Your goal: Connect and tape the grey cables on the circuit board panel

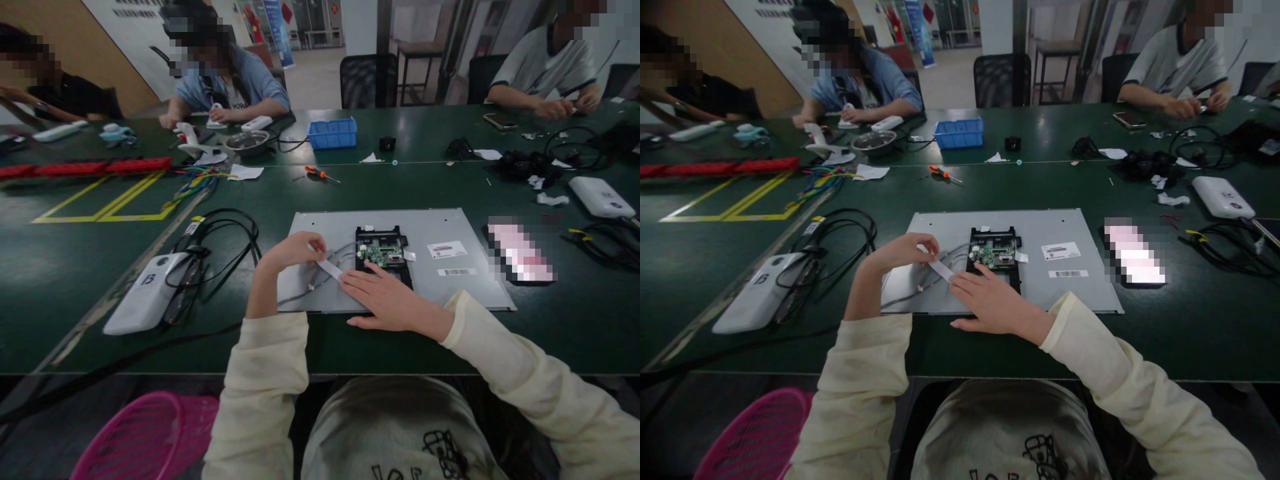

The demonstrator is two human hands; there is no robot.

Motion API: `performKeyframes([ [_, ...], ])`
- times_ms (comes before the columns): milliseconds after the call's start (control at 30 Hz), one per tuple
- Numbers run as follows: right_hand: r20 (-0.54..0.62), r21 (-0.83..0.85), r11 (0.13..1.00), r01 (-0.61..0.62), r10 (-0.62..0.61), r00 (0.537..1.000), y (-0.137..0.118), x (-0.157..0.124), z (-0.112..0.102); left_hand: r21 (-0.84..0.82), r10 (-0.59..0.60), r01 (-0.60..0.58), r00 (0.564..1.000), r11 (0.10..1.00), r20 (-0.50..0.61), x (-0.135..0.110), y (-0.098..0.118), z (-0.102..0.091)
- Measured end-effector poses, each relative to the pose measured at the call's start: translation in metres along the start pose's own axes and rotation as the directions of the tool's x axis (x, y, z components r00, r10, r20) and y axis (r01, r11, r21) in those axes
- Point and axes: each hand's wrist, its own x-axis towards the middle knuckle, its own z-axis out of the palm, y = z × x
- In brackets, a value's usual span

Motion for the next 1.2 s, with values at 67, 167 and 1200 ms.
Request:
performKeyframes([
  [67, 0.003, -0.003, 1.0, -0.005, 0.005, 1.0, 0.0, 0.0, 0.0, -0.004, 0.084, -0.084, 0.994, 0.996, -0.075, -0.003, 0.005, -0.003],
  [167, 0.004, 0.002, 1.0, -0.004, 0.004, 1.0, 0.0, -0.001, 0.0, -0.078, 0.192, -0.196, 0.98, 0.977, -0.061, -0.011, 0.018, -0.005],
  [1200, -0.054, 0.084, 0.996, 0.027, -0.022, 0.998, -0.005, -0.001, -0.007, 0.086, 0.134, -0.16, 0.958, 0.983, 0.252, 0.002, 0.006, 0.011],
])
